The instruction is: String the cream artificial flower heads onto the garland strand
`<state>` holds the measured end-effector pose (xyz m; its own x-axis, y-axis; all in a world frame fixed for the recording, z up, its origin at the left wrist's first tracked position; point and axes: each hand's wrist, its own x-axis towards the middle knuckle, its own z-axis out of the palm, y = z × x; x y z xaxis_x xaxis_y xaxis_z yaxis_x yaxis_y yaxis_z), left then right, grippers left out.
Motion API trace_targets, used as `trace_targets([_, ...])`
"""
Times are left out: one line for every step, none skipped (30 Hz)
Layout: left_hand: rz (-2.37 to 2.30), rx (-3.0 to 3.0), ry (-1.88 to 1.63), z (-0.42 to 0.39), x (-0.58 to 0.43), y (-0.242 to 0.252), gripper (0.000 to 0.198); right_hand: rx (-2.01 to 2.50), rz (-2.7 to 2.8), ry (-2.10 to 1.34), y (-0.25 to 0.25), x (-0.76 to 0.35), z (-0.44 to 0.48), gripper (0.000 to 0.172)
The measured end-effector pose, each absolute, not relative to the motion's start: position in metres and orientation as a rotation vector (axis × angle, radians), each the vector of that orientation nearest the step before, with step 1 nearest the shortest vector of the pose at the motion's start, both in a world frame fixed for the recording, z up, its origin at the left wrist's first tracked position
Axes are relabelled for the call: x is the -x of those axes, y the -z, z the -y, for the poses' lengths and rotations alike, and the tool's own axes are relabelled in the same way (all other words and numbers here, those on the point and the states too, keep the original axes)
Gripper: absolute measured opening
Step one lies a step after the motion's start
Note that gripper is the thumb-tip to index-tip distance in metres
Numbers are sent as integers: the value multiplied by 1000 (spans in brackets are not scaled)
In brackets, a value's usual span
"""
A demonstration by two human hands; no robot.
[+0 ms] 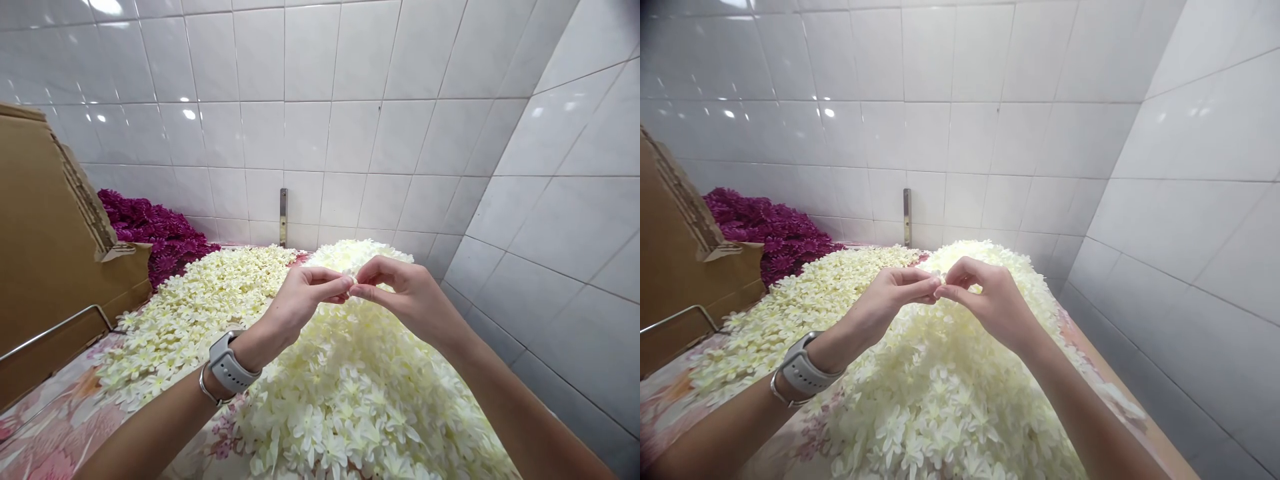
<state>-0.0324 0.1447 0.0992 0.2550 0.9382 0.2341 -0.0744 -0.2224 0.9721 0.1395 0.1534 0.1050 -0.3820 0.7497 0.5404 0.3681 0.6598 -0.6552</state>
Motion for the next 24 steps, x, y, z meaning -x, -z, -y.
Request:
trace_targets([-841,-1454,-1178,-145,33,-100,19,845,1979,-647,-106,-141,-153,24])
trace_targets([-823,-1454,-1166,-145,33,-100,20,825,1952,-713,-107,-142,-153,24])
trace_targets([-808,-1459,-1158,-145,33,-101,20,814,1927,-752,-108,-143,-154,24])
trace_targets([-796,-1467,-1157,-144,34,-102,20,813,1907,-773,-109,-144,-154,24])
trace_targets([-788,-1477,-1162,-144,34,-103,20,818,1890,-780,-110,-145,-154,24])
trace_targets([-787,-1485,-1167,-143,34,-104,19,828,1880,-781,-110,-146,-155,24])
trace_targets([-791,-1487,-1170,-142,33,-105,18,839,1873,-779,-110,-146,-155,24])
trace_targets([-800,-1481,-1173,-141,33,-106,17,850,1865,-774,-110,-146,-156,23])
trace_targets([-817,-1468,-1178,-141,33,-106,17,862,1853,-763,-109,-146,-156,23])
trace_targets([-838,-1450,-1188,-141,32,-106,16,879,1837,-738,-109,-145,-156,23])
trace_targets([-864,-1428,-1202,-142,32,-105,16,910,1811,-687,-108,-144,-156,23])
trace_targets([-890,-1408,-1220,-142,32,-104,15,954,1772,-602,-107,-143,-156,22])
trace_targets([-913,-1393,-1236,-144,32,-103,15,1001,1725,-490,-106,-141,-156,22])
trace_targets([-930,-1386,-1248,-145,32,-101,15,1035,1689,-381,-105,-140,-156,22])
trace_targets([-940,-1387,-1253,-146,32,-100,15,1046,1675,-305,-104,-139,-156,21])
trace_targets([-948,-1397,-1253,-147,32,-98,16,1033,1692,-278,-104,-138,-155,22])
trace_targets([-954,-1416,-1247,-147,32,-97,16,1003,1734,-298,-104,-137,-154,22])
trace_targets([-959,-1440,-1238,-148,33,-97,17,964,1792,-352,-104,-136,-153,23])
trace_targets([-962,-1466,-1228,-147,33,-97,17,933,1851,-424,-104,-135,-152,25])
trace_targets([-961,-1489,-1218,-147,33,-97,17,912,1895,-499,-104,-135,-151,26])
trace_targets([-956,-1505,-1208,-146,32,-98,17,902,1916,-573,-104,-135,-151,28])
trace_targets([-943,-1510,-1200,-146,32,-98,18,895,1916,-647,-105,-136,-152,29])
trace_targets([-921,-1503,-1196,-146,32,-99,18,887,1897,-720,-105,-136,-153,29])
trace_targets([-896,-1486,-1197,-146,32,-100,19,876,1862,-782,-104,-138,-154,29])
